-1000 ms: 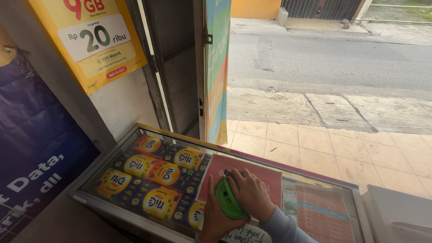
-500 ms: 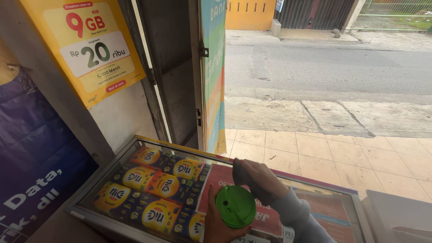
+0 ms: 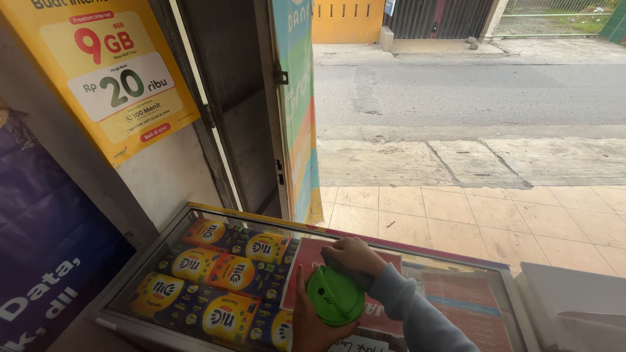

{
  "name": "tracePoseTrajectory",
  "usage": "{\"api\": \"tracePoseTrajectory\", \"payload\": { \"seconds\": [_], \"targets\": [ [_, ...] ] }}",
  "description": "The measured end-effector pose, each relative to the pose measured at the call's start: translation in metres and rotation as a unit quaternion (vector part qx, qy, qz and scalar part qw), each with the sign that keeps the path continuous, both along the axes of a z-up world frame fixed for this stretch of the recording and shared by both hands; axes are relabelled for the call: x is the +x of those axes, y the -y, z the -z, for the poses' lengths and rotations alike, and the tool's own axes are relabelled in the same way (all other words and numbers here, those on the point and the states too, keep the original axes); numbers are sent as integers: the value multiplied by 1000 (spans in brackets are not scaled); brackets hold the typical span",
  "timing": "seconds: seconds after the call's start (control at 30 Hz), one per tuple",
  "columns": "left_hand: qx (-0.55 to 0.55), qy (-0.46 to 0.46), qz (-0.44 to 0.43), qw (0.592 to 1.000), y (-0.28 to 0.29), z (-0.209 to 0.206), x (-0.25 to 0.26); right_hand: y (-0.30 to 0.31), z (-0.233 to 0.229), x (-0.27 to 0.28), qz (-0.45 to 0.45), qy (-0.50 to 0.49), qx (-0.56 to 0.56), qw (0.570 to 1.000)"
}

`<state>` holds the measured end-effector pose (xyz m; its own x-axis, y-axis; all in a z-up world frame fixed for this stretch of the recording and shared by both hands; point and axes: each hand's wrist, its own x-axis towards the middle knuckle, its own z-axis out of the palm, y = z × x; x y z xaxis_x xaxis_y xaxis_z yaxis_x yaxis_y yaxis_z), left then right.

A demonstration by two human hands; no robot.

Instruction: The recorder is cleaning glass display cases and organizing jars of what appears to be pomade or hair product in a small shop.

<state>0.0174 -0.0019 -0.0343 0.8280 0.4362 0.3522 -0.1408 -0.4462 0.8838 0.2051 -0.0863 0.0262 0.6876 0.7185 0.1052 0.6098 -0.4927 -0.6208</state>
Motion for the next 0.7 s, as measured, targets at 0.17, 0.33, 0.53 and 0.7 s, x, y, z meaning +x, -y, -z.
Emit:
{"api": "tracePoseTrajectory", "payload": {
  "seconds": [0.17, 0.33, 0.53, 0.7],
  "targets": [
    [-6, -16, 14, 1000, -3, -5, -3, 13, -44, -14, 28, 0, -39, 999],
    [23, -31, 27, 999, -9, 16, 5, 26, -62, -92, 10, 122, -45, 991],
    [18, 56, 10, 998, -2, 8, 0, 13, -32, -88, 44, 106, -3, 993],
    [-25, 0, 11, 1000, -1, -4, -3, -4, -26, -45, 83, 7, -33, 996]
  ]
}}
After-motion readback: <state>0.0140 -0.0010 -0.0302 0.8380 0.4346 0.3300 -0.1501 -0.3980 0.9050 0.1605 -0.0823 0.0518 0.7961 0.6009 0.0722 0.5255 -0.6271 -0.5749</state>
